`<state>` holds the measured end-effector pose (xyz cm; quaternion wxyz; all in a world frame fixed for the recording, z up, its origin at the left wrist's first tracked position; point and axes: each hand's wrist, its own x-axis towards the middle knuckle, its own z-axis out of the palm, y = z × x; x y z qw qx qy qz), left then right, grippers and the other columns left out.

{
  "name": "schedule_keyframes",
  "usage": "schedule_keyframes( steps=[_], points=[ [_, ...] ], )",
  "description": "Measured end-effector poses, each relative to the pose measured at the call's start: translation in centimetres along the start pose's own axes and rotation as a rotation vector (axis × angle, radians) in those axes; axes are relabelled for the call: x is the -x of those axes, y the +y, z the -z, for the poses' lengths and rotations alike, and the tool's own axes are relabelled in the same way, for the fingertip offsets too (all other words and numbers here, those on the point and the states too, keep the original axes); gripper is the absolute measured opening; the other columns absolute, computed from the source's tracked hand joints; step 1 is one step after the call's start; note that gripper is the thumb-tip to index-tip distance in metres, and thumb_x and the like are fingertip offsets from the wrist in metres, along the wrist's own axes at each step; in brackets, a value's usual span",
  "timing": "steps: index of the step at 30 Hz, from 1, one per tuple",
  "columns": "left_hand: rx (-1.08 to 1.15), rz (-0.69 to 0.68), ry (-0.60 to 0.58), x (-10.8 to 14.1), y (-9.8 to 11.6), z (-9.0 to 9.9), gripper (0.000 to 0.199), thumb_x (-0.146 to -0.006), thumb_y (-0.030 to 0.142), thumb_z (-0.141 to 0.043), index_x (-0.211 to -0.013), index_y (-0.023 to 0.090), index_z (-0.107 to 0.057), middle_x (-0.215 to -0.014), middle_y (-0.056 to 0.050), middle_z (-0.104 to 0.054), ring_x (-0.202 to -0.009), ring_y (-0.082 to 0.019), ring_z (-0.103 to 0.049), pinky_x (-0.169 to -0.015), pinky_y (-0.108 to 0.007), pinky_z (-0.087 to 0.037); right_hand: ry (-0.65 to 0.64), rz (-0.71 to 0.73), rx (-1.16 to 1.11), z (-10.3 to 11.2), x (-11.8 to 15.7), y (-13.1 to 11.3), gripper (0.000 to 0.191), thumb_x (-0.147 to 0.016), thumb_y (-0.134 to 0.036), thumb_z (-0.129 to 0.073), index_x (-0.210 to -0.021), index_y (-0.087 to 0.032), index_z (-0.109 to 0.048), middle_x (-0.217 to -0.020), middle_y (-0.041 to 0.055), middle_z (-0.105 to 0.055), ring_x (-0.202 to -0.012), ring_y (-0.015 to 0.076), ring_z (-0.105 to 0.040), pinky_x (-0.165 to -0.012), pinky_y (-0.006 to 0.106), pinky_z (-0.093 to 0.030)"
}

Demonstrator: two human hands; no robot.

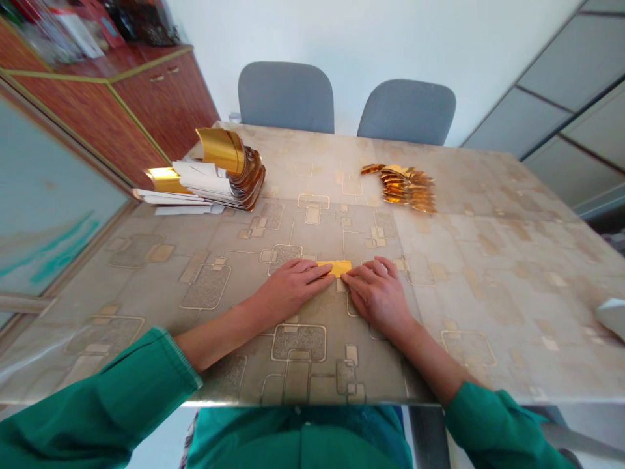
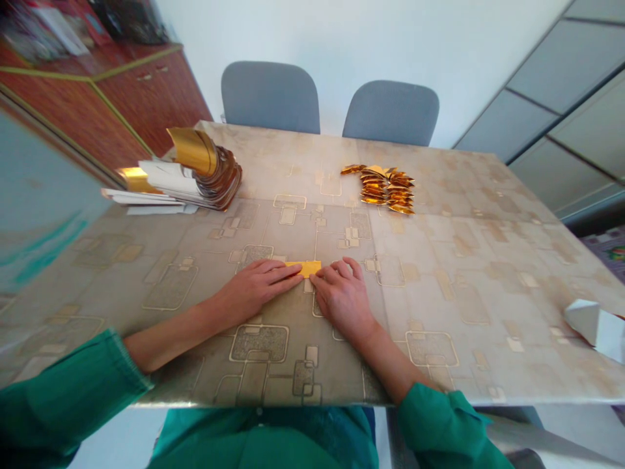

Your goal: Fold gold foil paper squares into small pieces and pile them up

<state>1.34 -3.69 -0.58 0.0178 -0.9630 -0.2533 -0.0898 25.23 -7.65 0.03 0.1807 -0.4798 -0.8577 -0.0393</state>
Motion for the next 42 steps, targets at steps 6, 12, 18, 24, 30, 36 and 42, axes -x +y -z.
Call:
schedule_keyframes(
  steps=[6, 12, 18, 24, 30, 36, 42],
  points=[
    [-0.047, 0.046, 0.015, 3.0, -1.1, 0.1, 0.041, -0.100, 0.012, -0.045, -0.138, 0.026, -0.052, -0.144, -0.003, -0.054, -0.129, -0.022, -0.049, -0.106, -0.040, -0.034, 0.008, -0.019, -0.044, 0.0, -0.2, 0.0, 0.016, -0.094, -0.022, -0.058, -0.097, -0.024, -0.074, -0.092, 0.0020, -0.073, -0.094, 0.0201, -0.056, -0.106, 0.042, -0.029],
    [-0.028, 0.042, 0.139, 1.4, 0.1, -0.1, 0.026, -0.100, 0.014, -0.045, -0.115, 0.014, -0.066, -0.124, -0.009, -0.066, -0.118, -0.022, -0.055, -0.107, -0.040, -0.038, -0.016, -0.160, -0.039, -0.6, -1.6, -0.8, 0.024, -0.095, -0.034, -0.059, -0.077, -0.021, -0.069, -0.081, 0.0026, -0.068, -0.086, 0.0190, -0.056, -0.093, 0.037, -0.034],
    [-0.056, 0.084, 0.120, -0.4, 0.9, 0.1, 0.022, -0.100, 0.020, -0.047, -0.113, 0.018, -0.066, -0.092, -0.006, -0.064, -0.090, -0.020, -0.058, -0.093, -0.038, -0.046, 0.023, -0.264, 0.020, -1.7, -2.3, -1.3, 0.021, -0.092, -0.034, -0.061, -0.076, -0.021, -0.061, -0.081, 0.0036, -0.067, -0.086, 0.0209, -0.055, -0.090, 0.036, -0.032],
    [-0.056, 0.092, 0.109, -0.2, 0.7, 0.1, 0.019, -0.099, 0.020, -0.052, -0.111, 0.020, -0.066, -0.092, -0.005, -0.062, -0.090, -0.020, -0.056, -0.092, -0.039, -0.045, -0.006, -0.298, -0.034, -1.4, -2.3, -1.1, 0.014, -0.090, -0.025, -0.060, -0.076, -0.021, -0.060, -0.081, 0.0021, -0.067, -0.087, 0.0209, -0.053, -0.090, 0.037, -0.029],
    [0.042, 0.150, 0.174, 0.0, 0.5, -0.4, 0.018, -0.097, 0.025, -0.057, -0.110, 0.023, -0.068, -0.097, -0.004, -0.064, -0.093, -0.020, -0.056, -0.090, -0.037, -0.046, -0.030, -0.351, -0.033, -1.5, -2.0, -0.9, 0.011, -0.088, -0.021, -0.060, -0.077, -0.021, -0.061, -0.082, 0.0015, -0.066, -0.086, 0.0210, -0.053, -0.086, 0.035, -0.030],
    [0.051, 0.115, 0.173, 0.1, 0.6, -0.7, 0.022, -0.098, 0.025, -0.055, -0.116, 0.020, -0.067, -0.128, -0.008, -0.063, -0.108, -0.023, -0.057, -0.102, -0.044, -0.042, 0.010, -0.270, 0.053, -1.4, -1.7, -1.0, 0.014, -0.092, -0.021, -0.058, -0.099, -0.024, -0.069, -0.086, 0.0032, -0.067, -0.088, 0.0224, -0.051, -0.091, 0.038, -0.028],
    [0.034, 0.108, 0.127, 0.2, 0.7, -0.4, 0.028, -0.099, 0.028, -0.054, -0.124, 0.020, -0.064, -0.132, -0.007, -0.064, -0.112, -0.024, -0.057, -0.107, -0.048, -0.036, -0.007, -0.183, 0.137, -0.9, -1.4, -1.0, 0.017, -0.095, -0.027, -0.059, -0.106, -0.029, -0.071, -0.088, 0.0033, -0.067, -0.088, 0.0228, -0.048, -0.096, 0.041, -0.024]
  ],
)
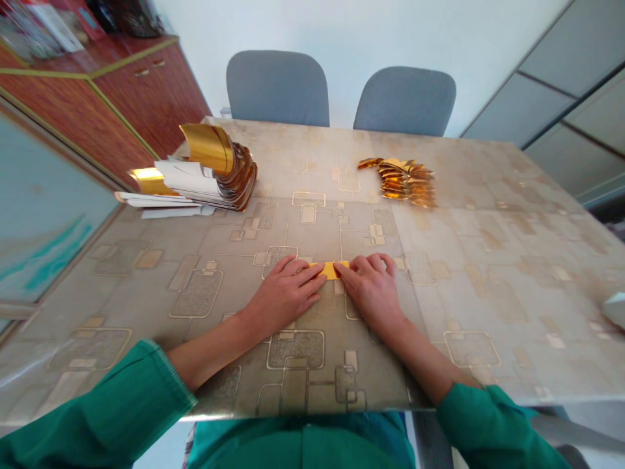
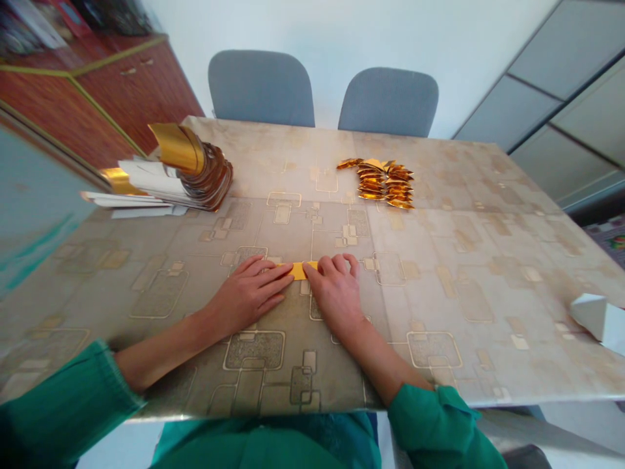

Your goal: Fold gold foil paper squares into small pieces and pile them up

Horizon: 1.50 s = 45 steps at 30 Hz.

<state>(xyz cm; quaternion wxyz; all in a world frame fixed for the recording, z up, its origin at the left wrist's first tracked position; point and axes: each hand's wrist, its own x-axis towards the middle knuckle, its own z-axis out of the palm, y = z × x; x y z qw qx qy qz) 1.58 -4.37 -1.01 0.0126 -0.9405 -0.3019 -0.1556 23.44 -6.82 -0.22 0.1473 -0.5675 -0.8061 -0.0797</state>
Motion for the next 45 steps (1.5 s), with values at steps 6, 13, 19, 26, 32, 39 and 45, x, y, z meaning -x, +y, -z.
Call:
schedule_keyframes(
  steps=[6, 13, 19, 26, 32, 39, 45],
  points=[
    [0.109, 0.054, 0.047, 0.0, -0.6, -0.2, 0.027, -0.101, 0.033, -0.051, -0.121, 0.026, -0.067, -0.129, -0.003, -0.067, -0.108, -0.023, -0.056, -0.103, -0.047, -0.039, -0.013, -0.096, -0.006, 0.4, 0.1, 0.3, 0.017, -0.094, -0.033, -0.061, -0.106, -0.028, -0.072, -0.086, 0.0039, -0.067, -0.088, 0.0237, -0.049, -0.092, 0.041, -0.026],
    [0.096, 0.139, 0.113, 0.2, -1.4, 0.0, 0.020, -0.099, 0.034, -0.056, -0.103, 0.030, -0.075, -0.114, 0.002, -0.074, -0.099, -0.021, -0.058, -0.100, -0.047, -0.040, -0.006, -0.127, 0.002, 0.4, 0.3, 0.7, 0.018, -0.092, -0.037, -0.062, -0.101, -0.024, -0.072, -0.085, 0.0053, -0.067, -0.089, 0.0253, -0.049, -0.091, 0.042, -0.027],
    [0.144, 0.228, 0.106, -0.8, -1.0, 0.0, 0.023, -0.095, 0.035, -0.062, -0.109, 0.020, -0.070, -0.111, -0.006, -0.072, -0.100, -0.022, -0.057, -0.091, -0.041, -0.046, -0.002, -0.119, -0.011, 0.2, 0.3, 0.8, 0.018, -0.092, -0.035, -0.062, -0.104, -0.023, -0.070, -0.089, 0.0058, -0.067, -0.090, 0.0257, -0.050, -0.091, 0.042, -0.027],
    [0.101, 0.220, 0.090, -1.1, -0.9, -0.2, 0.034, -0.091, 0.032, -0.068, -0.122, 0.020, -0.064, -0.106, -0.008, -0.066, -0.098, -0.024, -0.054, -0.088, -0.039, -0.043, 0.009, -0.082, -0.181, -0.1, 0.0, 1.2, 0.030, -0.092, -0.027, -0.061, -0.122, -0.023, -0.064, -0.102, 0.0064, -0.066, -0.097, 0.0246, -0.052, -0.088, 0.039, -0.032],
    [0.001, 0.173, 0.127, -1.1, -0.5, -0.1, 0.027, -0.091, 0.032, -0.067, -0.116, 0.021, -0.066, -0.110, -0.008, -0.064, -0.099, -0.025, -0.052, -0.087, -0.039, -0.043, 0.028, -0.038, -0.223, 0.1, -0.3, 1.2, 0.020, -0.091, -0.022, -0.062, -0.110, -0.026, -0.069, -0.107, 0.0050, -0.066, -0.099, 0.0227, -0.052, -0.090, 0.038, -0.032],
    [-0.073, 0.077, 0.227, -1.0, 0.1, 0.0, 0.013, -0.096, 0.025, -0.059, -0.106, 0.022, -0.067, -0.104, -0.005, -0.067, -0.090, -0.021, -0.054, -0.082, -0.034, -0.042, 0.081, 0.041, -0.205, 0.1, -0.2, 1.2, 0.009, -0.092, -0.020, -0.061, -0.084, -0.023, -0.065, -0.086, 0.0007, -0.065, -0.087, 0.0193, -0.050, -0.086, 0.035, -0.030],
    [0.102, 0.041, 0.142, -0.8, 0.2, -0.3, 0.012, -0.095, 0.014, -0.053, -0.092, 0.016, -0.063, -0.096, -0.005, -0.069, -0.090, -0.019, -0.059, -0.083, -0.033, -0.048, -0.013, 0.123, -0.283, 0.3, 0.0, 1.4, 0.014, -0.084, -0.007, -0.056, -0.079, -0.021, -0.057, -0.081, -0.0001, -0.064, -0.086, 0.0189, -0.050, -0.087, 0.035, -0.029]
  ],
)
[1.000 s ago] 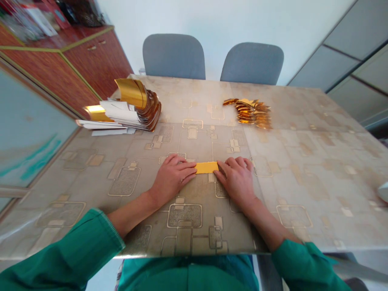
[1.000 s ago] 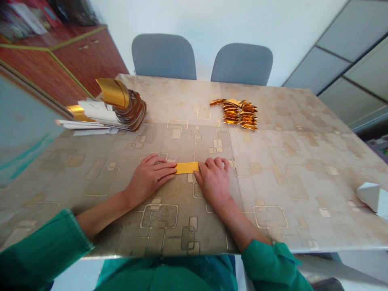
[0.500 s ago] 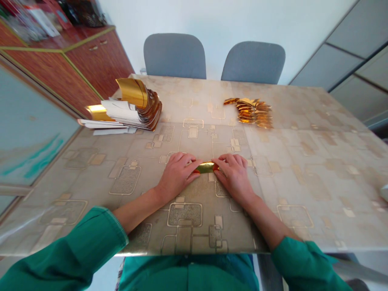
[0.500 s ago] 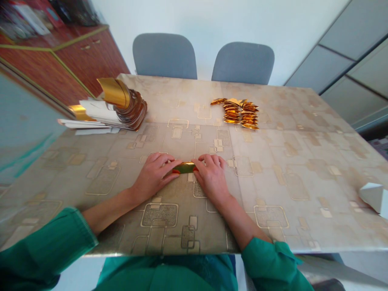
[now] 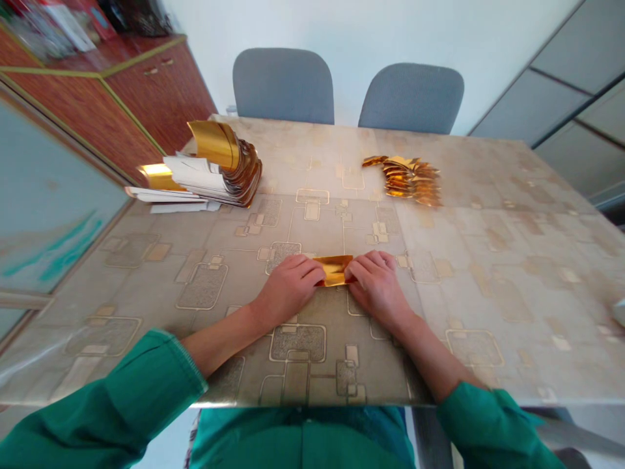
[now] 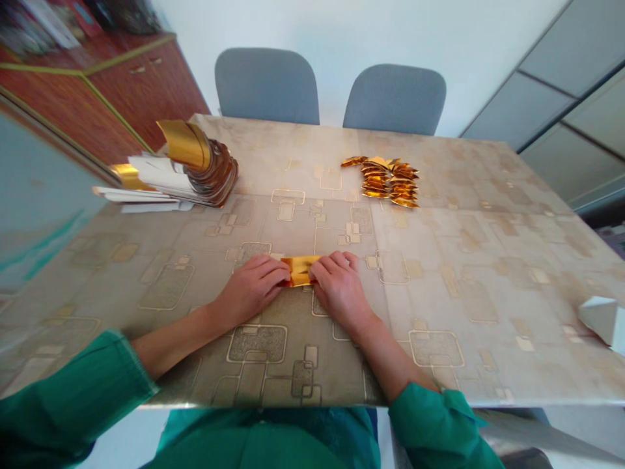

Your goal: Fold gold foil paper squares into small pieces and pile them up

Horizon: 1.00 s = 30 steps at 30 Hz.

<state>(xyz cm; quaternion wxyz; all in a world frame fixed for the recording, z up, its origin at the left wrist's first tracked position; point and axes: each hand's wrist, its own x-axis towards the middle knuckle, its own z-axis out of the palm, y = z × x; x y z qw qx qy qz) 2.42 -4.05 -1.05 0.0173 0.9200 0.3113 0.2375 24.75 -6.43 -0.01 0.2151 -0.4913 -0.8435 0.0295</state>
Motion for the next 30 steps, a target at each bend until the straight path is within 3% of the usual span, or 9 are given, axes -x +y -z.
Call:
schedule_keyframes(
  steps=[4, 10, 14, 20, 30],
  points=[
    [0.081, 0.070, -0.069, 0.2, 0.4, 0.4, 0.004, -0.090, 0.017, -0.060, -0.093, 0.016, -0.063, -0.104, -0.006, -0.069, -0.095, -0.022, -0.060, -0.086, -0.036, -0.050, -0.131, -0.016, -0.071, 0.6, 0.0, 0.0, 0.016, -0.077, -0.005, -0.055, -0.083, -0.021, -0.055, -0.091, 0.0021, -0.065, -0.091, 0.0203, -0.052, -0.088, 0.035, -0.030],
    [0.101, 0.092, -0.055, 0.6, 0.6, 0.4, 0.011, -0.093, 0.026, -0.062, -0.097, 0.016, -0.064, -0.108, -0.006, -0.069, -0.097, -0.022, -0.059, -0.088, -0.038, -0.049, -0.218, 0.004, -0.157, 1.5, 0.1, 0.7, 0.005, -0.087, -0.020, -0.062, -0.091, -0.022, -0.062, -0.105, 0.0037, -0.064, -0.099, 0.0218, -0.052, -0.092, 0.037, -0.032],
    [0.118, 0.151, -0.034, 0.6, 0.5, 0.2, 0.012, -0.096, 0.025, -0.058, -0.095, 0.016, -0.066, -0.103, -0.005, -0.068, -0.094, -0.021, -0.059, -0.086, -0.037, -0.048, -0.209, -0.023, -0.220, 1.6, 0.1, 1.3, 0.006, -0.093, -0.028, -0.061, -0.092, -0.024, -0.066, -0.103, 0.0027, -0.065, -0.097, 0.0202, -0.053, -0.091, 0.037, -0.033],
    [0.123, 0.279, -0.024, 0.0, 0.7, 0.2, 0.007, -0.089, 0.022, -0.067, -0.086, 0.016, -0.065, -0.099, -0.006, -0.065, -0.094, -0.022, -0.058, -0.085, -0.038, -0.047, -0.158, -0.124, -0.259, 1.0, 0.0, 1.2, 0.010, -0.093, -0.028, -0.062, -0.085, -0.023, -0.067, -0.098, 0.0017, -0.067, -0.094, 0.0196, -0.054, -0.088, 0.037, -0.032],
    [0.127, 0.327, -0.044, -0.2, 0.7, 0.2, 0.008, -0.086, 0.021, -0.069, -0.085, 0.017, -0.063, -0.102, -0.005, -0.065, -0.094, -0.022, -0.057, -0.085, -0.038, -0.045, -0.116, -0.243, -0.241, 0.3, -0.2, 0.8, 0.012, -0.091, -0.030, -0.064, -0.081, -0.023, -0.066, -0.087, 0.0010, -0.063, -0.089, 0.0206, -0.053, -0.087, 0.037, -0.030]
  ],
)
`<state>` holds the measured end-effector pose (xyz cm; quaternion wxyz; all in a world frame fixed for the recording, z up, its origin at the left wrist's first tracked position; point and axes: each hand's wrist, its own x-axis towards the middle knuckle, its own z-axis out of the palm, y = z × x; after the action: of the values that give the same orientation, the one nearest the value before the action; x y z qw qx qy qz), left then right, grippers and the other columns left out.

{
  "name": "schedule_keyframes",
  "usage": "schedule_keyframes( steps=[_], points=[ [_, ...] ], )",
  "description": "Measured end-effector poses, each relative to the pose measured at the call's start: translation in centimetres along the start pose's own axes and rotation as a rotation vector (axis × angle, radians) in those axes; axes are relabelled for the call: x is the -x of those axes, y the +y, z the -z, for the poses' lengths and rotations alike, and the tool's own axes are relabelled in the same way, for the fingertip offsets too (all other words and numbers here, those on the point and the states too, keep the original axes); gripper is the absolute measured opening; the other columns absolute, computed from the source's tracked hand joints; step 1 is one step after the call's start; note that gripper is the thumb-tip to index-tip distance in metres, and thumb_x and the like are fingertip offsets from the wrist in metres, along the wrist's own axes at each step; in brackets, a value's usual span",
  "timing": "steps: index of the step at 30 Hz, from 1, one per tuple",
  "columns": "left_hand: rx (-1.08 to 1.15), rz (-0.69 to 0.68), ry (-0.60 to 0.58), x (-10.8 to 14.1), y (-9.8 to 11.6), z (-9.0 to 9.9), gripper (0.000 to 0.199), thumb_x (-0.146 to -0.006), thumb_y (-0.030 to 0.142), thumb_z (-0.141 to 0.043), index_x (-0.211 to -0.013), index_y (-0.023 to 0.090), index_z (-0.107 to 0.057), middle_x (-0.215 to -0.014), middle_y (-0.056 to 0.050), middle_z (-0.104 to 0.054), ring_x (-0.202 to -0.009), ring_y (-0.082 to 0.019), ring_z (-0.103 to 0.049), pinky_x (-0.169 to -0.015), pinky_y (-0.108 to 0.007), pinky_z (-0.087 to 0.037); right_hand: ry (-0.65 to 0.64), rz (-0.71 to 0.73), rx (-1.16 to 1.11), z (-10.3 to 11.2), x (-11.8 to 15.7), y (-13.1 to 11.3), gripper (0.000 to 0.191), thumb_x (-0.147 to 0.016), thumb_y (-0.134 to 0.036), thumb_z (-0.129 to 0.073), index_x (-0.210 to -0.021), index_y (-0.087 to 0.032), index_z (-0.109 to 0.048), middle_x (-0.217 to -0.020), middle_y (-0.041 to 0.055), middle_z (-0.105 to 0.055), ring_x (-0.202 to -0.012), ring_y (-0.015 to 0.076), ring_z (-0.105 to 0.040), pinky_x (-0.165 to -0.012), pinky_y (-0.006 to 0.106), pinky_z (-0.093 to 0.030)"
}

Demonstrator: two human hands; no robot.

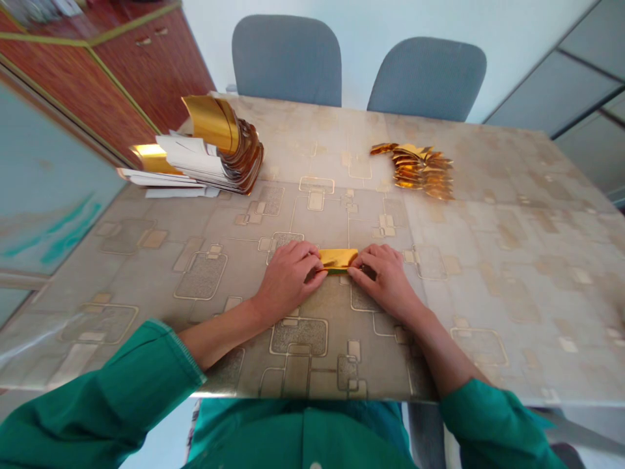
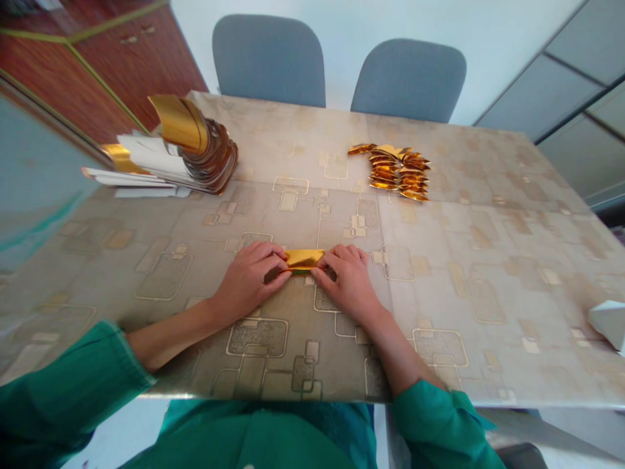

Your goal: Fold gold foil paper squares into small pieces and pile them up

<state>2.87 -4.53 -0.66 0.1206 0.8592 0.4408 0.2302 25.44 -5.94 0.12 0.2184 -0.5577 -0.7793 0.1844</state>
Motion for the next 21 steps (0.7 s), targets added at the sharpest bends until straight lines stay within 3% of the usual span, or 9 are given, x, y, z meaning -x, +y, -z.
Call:
schedule_keyframes(
  steps=[6, 13, 21],
  points=[
    [0.014, 0.011, -0.017, 0.0, 0.1, 0.2, 0.015, -0.091, 0.028, -0.067, -0.083, 0.017, -0.061, -0.104, -0.005, -0.064, -0.096, -0.022, -0.056, -0.085, -0.037, -0.043, 0.037, -0.040, 0.084, -0.7, -0.1, -0.2, 0.014, -0.087, -0.031, -0.068, -0.077, -0.023, -0.065, -0.084, 0.0009, -0.062, -0.088, 0.0214, -0.052, -0.086, 0.036, -0.031],
    [-0.079, 0.030, -0.013, -0.3, 0.1, 0.2, 0.020, -0.086, 0.028, -0.073, -0.077, 0.017, -0.059, -0.102, -0.004, -0.065, -0.093, -0.022, -0.056, -0.081, -0.036, -0.042, 0.065, -0.074, 0.152, -0.9, -0.1, -0.6, 0.015, -0.089, -0.032, -0.065, -0.077, -0.023, -0.064, -0.083, 0.0017, -0.061, -0.088, 0.0221, -0.052, -0.085, 0.038, -0.031],
    [-0.113, -0.002, 0.027, -0.5, 0.0, 0.1, 0.021, -0.088, 0.027, -0.070, -0.073, 0.018, -0.058, -0.098, -0.005, -0.065, -0.089, -0.021, -0.055, -0.080, -0.035, -0.042, 0.127, -0.043, 0.243, -1.3, 0.0, -0.7, 0.021, -0.091, -0.036, -0.059, -0.075, -0.023, -0.059, -0.083, 0.0045, -0.060, -0.087, 0.0235, -0.050, -0.083, 0.040, -0.032]
  ],
)
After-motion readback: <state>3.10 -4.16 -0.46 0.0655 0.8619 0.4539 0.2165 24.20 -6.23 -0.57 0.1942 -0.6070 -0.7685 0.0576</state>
